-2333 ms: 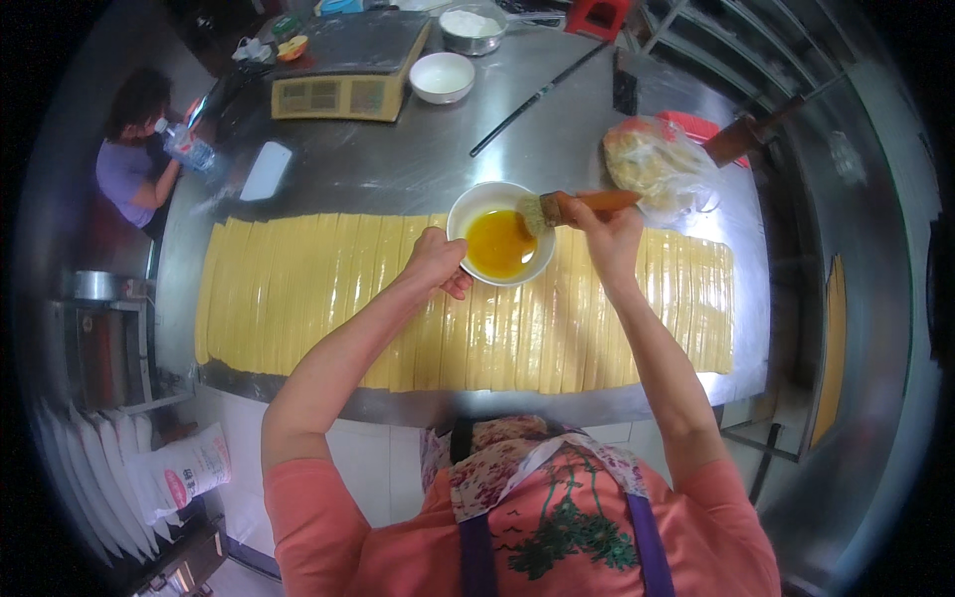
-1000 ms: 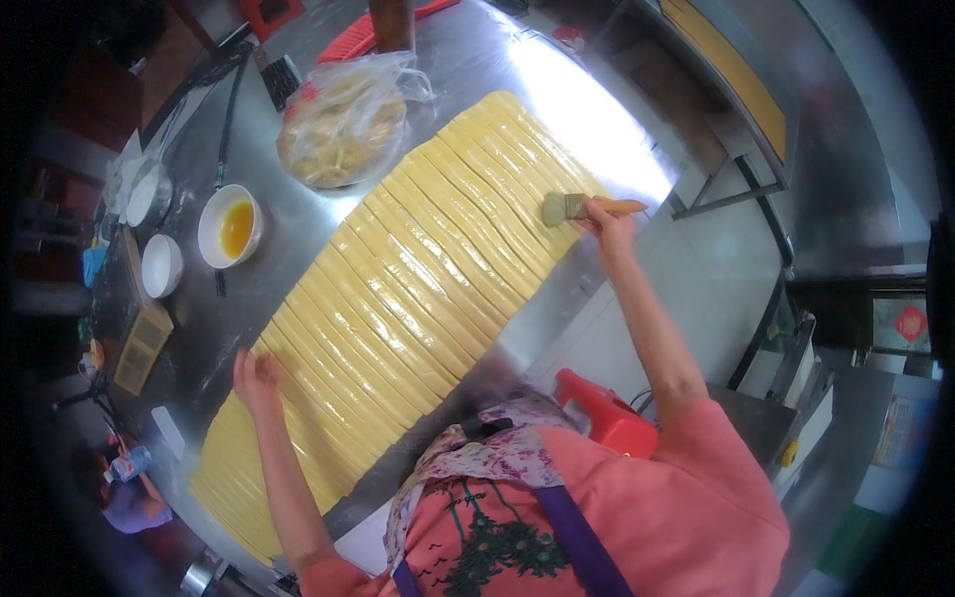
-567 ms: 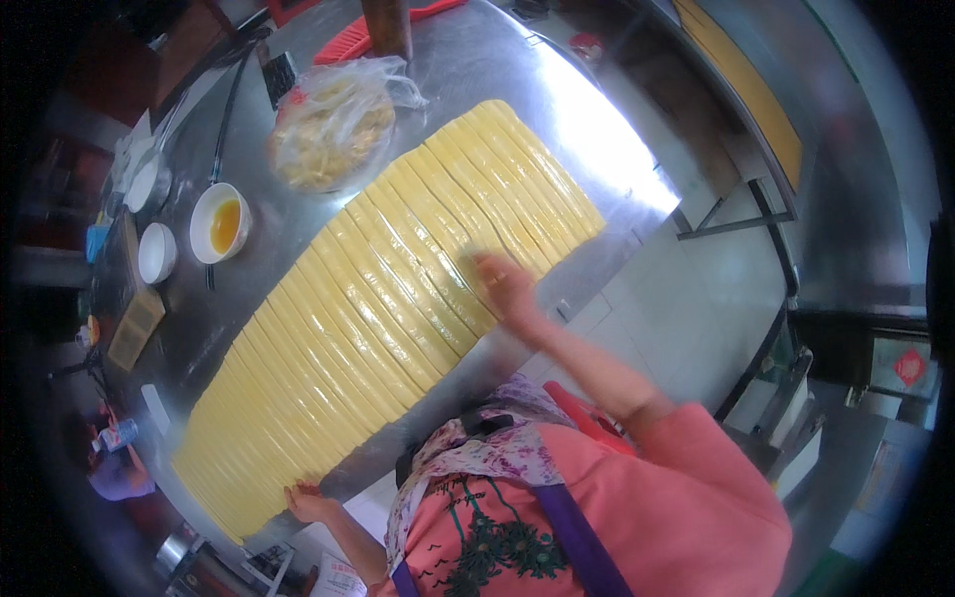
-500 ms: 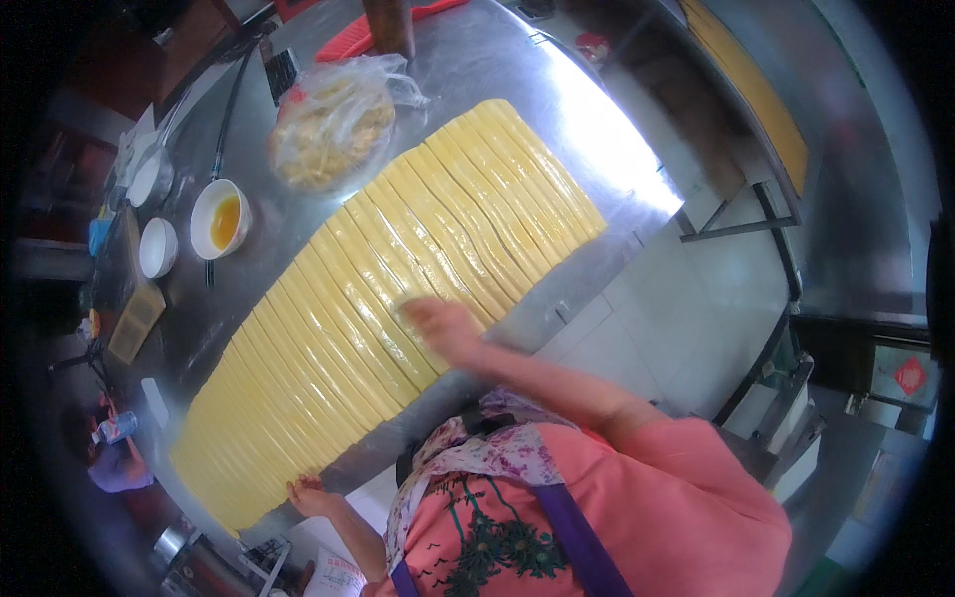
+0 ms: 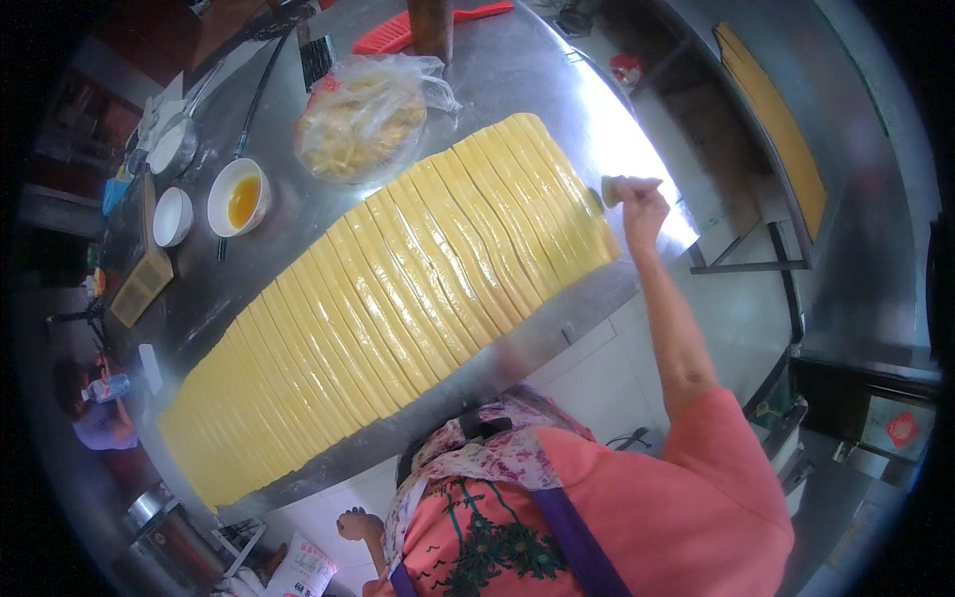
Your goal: The person is brushing oil from a bowl onto long strips of dough laid out on a stainless steel table using a pastry brush.
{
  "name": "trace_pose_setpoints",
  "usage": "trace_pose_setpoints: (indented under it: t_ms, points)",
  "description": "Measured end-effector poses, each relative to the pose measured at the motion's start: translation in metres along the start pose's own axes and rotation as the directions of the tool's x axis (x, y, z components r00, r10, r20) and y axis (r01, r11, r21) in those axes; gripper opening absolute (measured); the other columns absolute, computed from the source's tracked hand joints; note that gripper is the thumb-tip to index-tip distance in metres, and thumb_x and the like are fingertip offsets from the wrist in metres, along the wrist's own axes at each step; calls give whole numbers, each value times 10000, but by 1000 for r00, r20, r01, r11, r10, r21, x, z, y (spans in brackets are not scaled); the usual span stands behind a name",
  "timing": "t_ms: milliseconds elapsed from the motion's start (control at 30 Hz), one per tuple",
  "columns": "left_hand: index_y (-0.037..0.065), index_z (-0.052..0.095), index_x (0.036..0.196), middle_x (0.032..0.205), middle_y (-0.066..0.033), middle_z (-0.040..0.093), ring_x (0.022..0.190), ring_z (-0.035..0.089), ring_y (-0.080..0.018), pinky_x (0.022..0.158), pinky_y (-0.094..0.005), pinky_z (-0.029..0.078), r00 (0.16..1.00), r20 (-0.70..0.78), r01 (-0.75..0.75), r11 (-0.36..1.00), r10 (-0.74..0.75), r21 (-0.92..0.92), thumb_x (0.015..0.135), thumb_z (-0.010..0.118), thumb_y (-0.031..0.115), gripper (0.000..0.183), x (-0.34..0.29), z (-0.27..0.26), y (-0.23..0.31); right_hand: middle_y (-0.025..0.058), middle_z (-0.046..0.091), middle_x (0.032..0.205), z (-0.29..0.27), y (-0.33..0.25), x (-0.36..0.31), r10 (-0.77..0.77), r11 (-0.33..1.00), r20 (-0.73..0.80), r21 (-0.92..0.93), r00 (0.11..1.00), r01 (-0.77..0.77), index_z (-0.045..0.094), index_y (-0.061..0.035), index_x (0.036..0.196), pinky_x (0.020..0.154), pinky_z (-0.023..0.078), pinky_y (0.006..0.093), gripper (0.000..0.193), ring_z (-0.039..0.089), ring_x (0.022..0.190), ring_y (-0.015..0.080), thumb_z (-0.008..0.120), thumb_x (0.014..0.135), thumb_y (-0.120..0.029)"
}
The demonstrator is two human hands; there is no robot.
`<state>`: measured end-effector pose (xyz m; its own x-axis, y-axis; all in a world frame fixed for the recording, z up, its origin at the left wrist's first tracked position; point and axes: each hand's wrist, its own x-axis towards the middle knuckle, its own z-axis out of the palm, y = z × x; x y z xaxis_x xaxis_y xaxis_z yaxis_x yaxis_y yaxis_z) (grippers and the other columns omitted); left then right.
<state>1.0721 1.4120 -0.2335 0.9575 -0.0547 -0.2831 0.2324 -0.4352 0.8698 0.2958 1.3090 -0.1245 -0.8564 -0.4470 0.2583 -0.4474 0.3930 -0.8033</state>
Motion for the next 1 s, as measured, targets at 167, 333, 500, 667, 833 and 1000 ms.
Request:
trace_pose_setpoints:
  t_ms: [167,333,500,667,833,1000]
  points:
    - [-45,576,905,789,-116,589,571,538,-203,484,-306,443,988,132,54,986,-76,159,815,456,116,221,55,10,-53,124,640,835,92,-58,-137,-171,939,400,-210,901,272,636,-50,884,618,490,324,180,627,723,234,509,776,21]
    - [-59,563,893,852,-134,584,611,550,-233,514,-325,461,947,322,-119,940,11,320,807,437,105,224,75,47,-74,106,647,885,98,-164,-188,-305,938,693,337,653,80,641,-78,893,668,492,352,95,627,756,251,580,824,-101]
    - [-77,535,915,892,-152,570,630,549,-251,526,-339,464,919,391,-191,913,38,360,781,439,83,230,94,48,-73,107,669,912,88,-117,-38,-269,960,427,191,863,205,668,-20,936,713,493,276,147,627,799,169,634,795,-39]
    - [-92,543,876,829,-163,576,600,552,-252,491,-329,453,909,416,-209,882,16,423,770,467,69,207,83,12,-80,110,666,987,22,-57,-60,-314,918,723,66,615,392,644,-15,1023,780,514,301,211,645,874,199,624,814,-38]
    - [-96,576,801,761,-152,592,615,582,-238,481,-328,471,893,450,-303,765,19,568,784,498,68,182,13,-8,-65,108,673,961,-49,-96,-99,-28,972,820,-112,571,207,666,-10,987,787,513,306,193,643,860,181,641,797,-40]
    - [-42,534,944,862,-160,585,620,574,-255,493,-330,477,937,334,-49,906,-105,420,822,510,115,200,59,-37,-148,95,684,853,-60,-85,-44,60,987,839,-131,540,94,702,-1,838,717,504,289,106,628,766,146,674,753,-58]
